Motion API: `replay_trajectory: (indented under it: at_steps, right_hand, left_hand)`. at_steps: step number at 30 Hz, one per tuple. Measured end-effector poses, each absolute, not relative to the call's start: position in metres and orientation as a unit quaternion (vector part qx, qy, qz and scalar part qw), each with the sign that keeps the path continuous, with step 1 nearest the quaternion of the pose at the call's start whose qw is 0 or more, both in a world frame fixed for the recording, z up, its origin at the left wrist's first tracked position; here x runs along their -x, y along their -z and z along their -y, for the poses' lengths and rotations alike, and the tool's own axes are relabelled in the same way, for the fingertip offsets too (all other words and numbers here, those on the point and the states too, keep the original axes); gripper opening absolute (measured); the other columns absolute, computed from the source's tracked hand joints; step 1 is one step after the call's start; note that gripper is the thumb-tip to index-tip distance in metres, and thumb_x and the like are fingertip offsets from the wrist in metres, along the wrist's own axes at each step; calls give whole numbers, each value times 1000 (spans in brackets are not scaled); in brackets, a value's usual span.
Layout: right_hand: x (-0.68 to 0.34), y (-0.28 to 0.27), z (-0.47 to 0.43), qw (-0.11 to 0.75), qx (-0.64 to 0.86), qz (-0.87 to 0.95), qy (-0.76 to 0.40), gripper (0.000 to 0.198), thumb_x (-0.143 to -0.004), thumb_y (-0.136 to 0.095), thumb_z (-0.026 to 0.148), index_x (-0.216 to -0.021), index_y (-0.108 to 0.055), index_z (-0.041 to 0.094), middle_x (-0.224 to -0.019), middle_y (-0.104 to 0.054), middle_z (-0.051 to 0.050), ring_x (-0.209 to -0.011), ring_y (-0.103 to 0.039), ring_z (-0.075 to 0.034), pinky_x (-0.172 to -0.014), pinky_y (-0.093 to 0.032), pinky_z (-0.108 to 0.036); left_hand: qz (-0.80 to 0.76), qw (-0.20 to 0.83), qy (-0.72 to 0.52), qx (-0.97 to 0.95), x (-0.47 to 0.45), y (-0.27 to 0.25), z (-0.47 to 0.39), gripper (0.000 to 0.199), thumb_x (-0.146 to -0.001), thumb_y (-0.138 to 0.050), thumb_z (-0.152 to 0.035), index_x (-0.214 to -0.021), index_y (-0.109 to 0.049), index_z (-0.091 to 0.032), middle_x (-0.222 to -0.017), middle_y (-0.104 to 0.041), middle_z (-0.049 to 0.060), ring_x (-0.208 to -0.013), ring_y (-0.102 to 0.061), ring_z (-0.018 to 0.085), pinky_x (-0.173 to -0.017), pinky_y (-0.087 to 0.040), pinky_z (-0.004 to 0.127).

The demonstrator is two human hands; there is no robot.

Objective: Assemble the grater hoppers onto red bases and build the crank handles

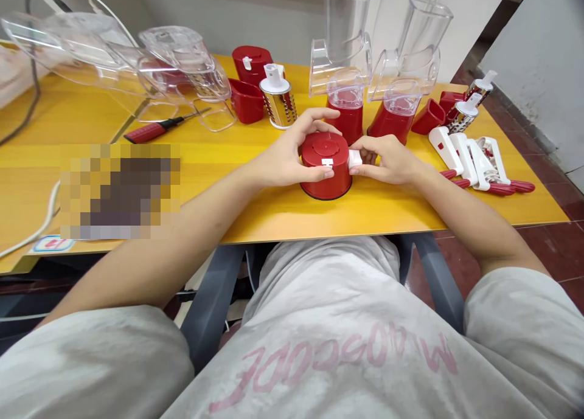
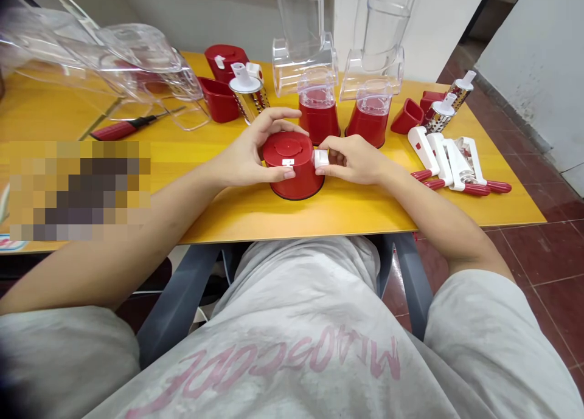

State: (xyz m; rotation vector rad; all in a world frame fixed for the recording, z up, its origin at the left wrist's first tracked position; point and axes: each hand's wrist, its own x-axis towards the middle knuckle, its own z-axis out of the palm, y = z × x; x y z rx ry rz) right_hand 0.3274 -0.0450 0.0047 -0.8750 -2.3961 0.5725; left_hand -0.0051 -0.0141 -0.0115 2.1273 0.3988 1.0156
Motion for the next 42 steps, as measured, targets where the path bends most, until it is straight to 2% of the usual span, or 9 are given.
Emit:
replay_trajectory:
  at_steps: [9,14,21,26,28,30,33,35,42]
  right_hand:
    - [-320,-12,47,164,358,915,-83,85,-130,-29,89,-111,-73,19,-95,-77,-11,-82,-60,-22,-85,-35,-38]
    - [-310,-16,52,187,363,895,-179,100,-122,-19,106,-95,-66,22,-79,-69,-7,-76,-59,-19,-81,-41,-36]
    - [-306,-13,55,164,426,753,-474,109,-102,-37,126,-93,-68,22,-60,-70,-4,-43,-50,-12,-45,-38,-28]
    - [-309,-19,57,154,420,713,-539,110,-89,-62,130,-105,-68,21,-72,-80,-7,-48,-60,-13,-45,-46,-26]
    - [-311,-21,59,162,422,720,-527,99,-96,-75,120,-112,-66,22,-77,-82,-6,-52,-65,-14,-50,-51,-26]
    - [-315,-22,60,180,426,750,-473,74,-106,-91,91,-123,-63,24,-81,-83,-2,-57,-68,-16,-56,-53,-27]
    - [-322,-19,59,202,406,820,-350,46,-105,-94,47,-129,-61,26,-90,-86,1,-72,-76,-19,-69,-55,-28]
    - [-326,-16,56,206,385,847,-304,41,-103,-91,43,-127,-63,25,-97,-89,-1,-82,-80,-22,-76,-54,-30]
    - [-333,-11,48,198,343,882,-257,59,-110,-90,68,-141,-77,20,-113,-92,-6,-91,-77,-21,-85,-49,-31]
  left_hand:
    - [-153,386,-400,-817,5,18,10,140,-76,-123,-84,-186,-57,-28,-164,-85,22,-153,-82,43,-136,-67,58]
    - [-159,391,-404,-812,3,18,11,141,-74,-123,-86,-185,-59,-27,-162,-86,22,-150,-83,43,-133,-67,59]
    - [-146,393,-410,-810,3,22,8,141,-72,-126,-80,-185,-59,-28,-162,-86,22,-150,-83,43,-132,-68,57]
    - [-151,400,-405,-809,3,20,8,144,-69,-127,-82,-184,-60,-27,-163,-85,23,-151,-83,44,-131,-68,58]
    - [-150,403,-402,-809,4,19,8,145,-69,-127,-83,-185,-59,-27,-163,-86,23,-151,-83,44,-130,-68,58]
    - [-151,405,-401,-808,3,18,10,144,-70,-126,-84,-184,-59,-28,-162,-86,23,-150,-83,44,-130,-68,58]
    - [-155,403,-398,-810,2,17,14,143,-71,-124,-88,-184,-59,-29,-162,-86,22,-150,-84,45,-132,-69,60]
    - [-162,396,-395,-813,1,16,16,146,-70,-122,-91,-186,-57,-30,-164,-85,23,-151,-84,46,-133,-69,63]
    - [-201,408,-346,-821,15,14,8,162,-57,-120,-106,-186,-57,-31,-161,-83,22,-151,-85,55,-135,-70,75]
